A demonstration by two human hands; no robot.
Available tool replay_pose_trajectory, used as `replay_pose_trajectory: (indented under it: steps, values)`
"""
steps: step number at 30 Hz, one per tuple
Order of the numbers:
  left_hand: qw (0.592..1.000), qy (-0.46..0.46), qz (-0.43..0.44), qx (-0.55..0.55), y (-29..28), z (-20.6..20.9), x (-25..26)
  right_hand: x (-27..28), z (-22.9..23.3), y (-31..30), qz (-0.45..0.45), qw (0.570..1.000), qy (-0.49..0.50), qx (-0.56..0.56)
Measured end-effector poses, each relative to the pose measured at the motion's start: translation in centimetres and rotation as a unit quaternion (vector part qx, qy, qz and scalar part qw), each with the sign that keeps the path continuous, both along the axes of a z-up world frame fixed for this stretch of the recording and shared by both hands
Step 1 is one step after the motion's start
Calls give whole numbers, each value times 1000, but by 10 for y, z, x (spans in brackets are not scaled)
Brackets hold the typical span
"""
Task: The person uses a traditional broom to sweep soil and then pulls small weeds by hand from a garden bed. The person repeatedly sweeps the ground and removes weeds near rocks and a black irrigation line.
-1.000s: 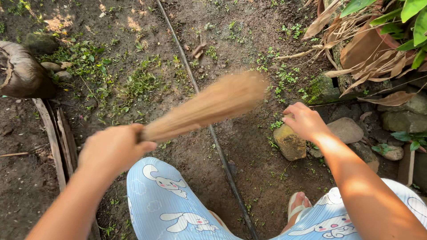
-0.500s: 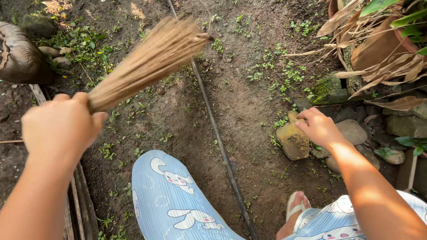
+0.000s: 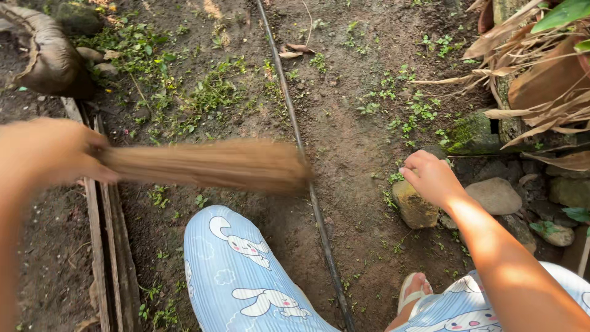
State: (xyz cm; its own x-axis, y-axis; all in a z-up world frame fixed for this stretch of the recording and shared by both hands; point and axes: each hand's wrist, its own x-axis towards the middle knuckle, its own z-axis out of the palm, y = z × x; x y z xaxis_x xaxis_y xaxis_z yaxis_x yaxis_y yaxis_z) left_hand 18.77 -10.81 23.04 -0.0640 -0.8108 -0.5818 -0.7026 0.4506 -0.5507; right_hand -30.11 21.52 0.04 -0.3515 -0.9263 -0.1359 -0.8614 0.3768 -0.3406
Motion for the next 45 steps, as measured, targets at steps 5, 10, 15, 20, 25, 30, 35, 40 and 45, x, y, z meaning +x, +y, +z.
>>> replay_pose_trajectory:
  steps: [5, 10, 15, 20, 25, 30, 35, 40, 45]
  values:
    - [976, 21, -65, -205, 5, 20, 44, 4, -5, -12, 15, 999, -8, -48]
    - [943, 125, -127, -280, 24, 9, 42, 4, -16, -16, 29, 997, 31, -66]
    - [962, 261, -12, -73, 22, -30, -6, 4, -11, -14, 32, 995, 26, -93]
    - [965, 251, -51, -56, -2, -44, -27, -14, 22, -7, -60, 997, -34, 38]
    - [933, 278, -113, -197, -17, -41, -11, -47, 49, 2, -48, 999, 5, 27]
    - [898, 392, -86, -183, -2, -66, -41, -62, 72, 9, -110, 979, 55, 164]
    - [868, 472, -146, -37, 30, -95, -116, -69, 113, 6, -116, 978, 75, 156]
    - [866, 475, -144, 66, 35, -148, -178, -73, 121, 2, -200, 970, 18, 135]
    - [904, 424, -41, 43, -20, -190, -158, -95, 67, 17, -108, 991, 39, 70]
